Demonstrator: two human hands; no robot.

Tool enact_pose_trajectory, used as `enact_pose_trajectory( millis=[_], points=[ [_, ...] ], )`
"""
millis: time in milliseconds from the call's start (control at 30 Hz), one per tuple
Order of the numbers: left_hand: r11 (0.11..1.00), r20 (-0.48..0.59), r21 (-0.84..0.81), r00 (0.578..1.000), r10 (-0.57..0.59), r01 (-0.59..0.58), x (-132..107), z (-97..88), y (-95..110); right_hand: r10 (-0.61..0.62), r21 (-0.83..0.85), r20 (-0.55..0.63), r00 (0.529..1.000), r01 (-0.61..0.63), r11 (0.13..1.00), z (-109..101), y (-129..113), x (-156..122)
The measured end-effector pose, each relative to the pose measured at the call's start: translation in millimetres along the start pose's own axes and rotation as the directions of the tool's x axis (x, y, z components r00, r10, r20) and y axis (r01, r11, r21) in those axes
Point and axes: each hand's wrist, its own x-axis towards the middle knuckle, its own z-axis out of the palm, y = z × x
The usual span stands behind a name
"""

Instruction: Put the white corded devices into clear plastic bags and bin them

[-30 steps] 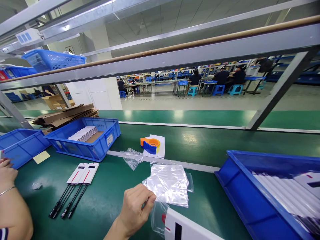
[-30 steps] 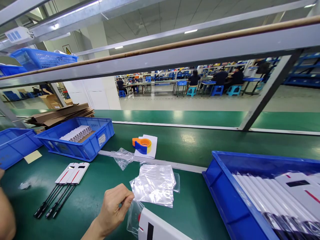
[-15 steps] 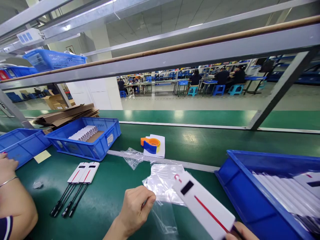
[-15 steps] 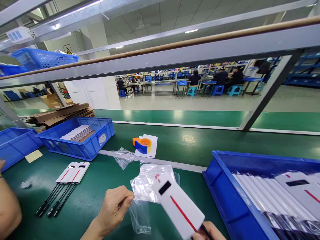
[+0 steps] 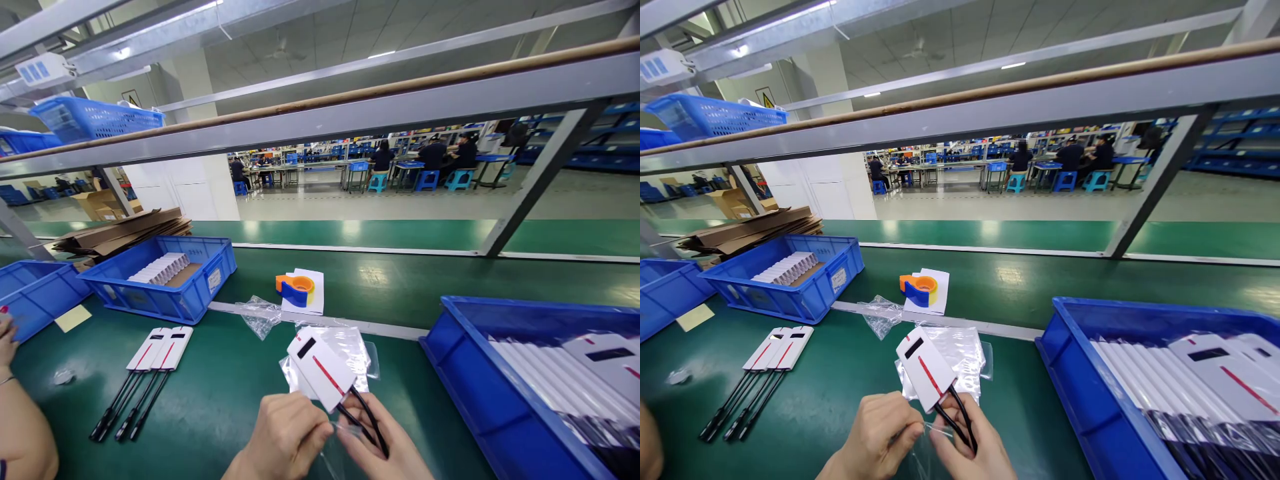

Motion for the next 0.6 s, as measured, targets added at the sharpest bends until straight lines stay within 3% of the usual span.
enact_pose_trajectory(
  millis=[67,133,233,300,433,600],
  points=[
    [0.998,0.018,-0.042,0.999,-0.042,0.043,-1,3.4,3,-0.045,-0.036,0.031,0.999,0.046,0.998,3,-3,3],
    [0.983,0.068,-0.101,0.986,-0.15,0.156,-2,4.1,5,-0.065,-0.086,0.062,0.996,0.07,0.994,5,-7,5],
    [0.956,0.11,-0.128,0.962,-0.25,0.263,-1,2.4,7,-0.03,-0.082,0.085,0.996,0.037,0.996,5,-12,4],
    [0.97,0.08,-0.09,0.973,-0.217,0.224,0,2.6,8,0.0,-0.077,0.112,0.994,0.009,0.997,5,-12,3],
    [0.998,0.018,0.064,0.999,-0.03,0.028,3,8.2,9,0.008,-0.121,0.208,0.978,0.018,0.992,0,-9,3],
    [0.959,-0.039,0.269,0.994,0.103,-0.089,5,10.9,12,0.091,-0.096,0.32,0.943,-0.064,0.993,-7,2,5]
  ],
)
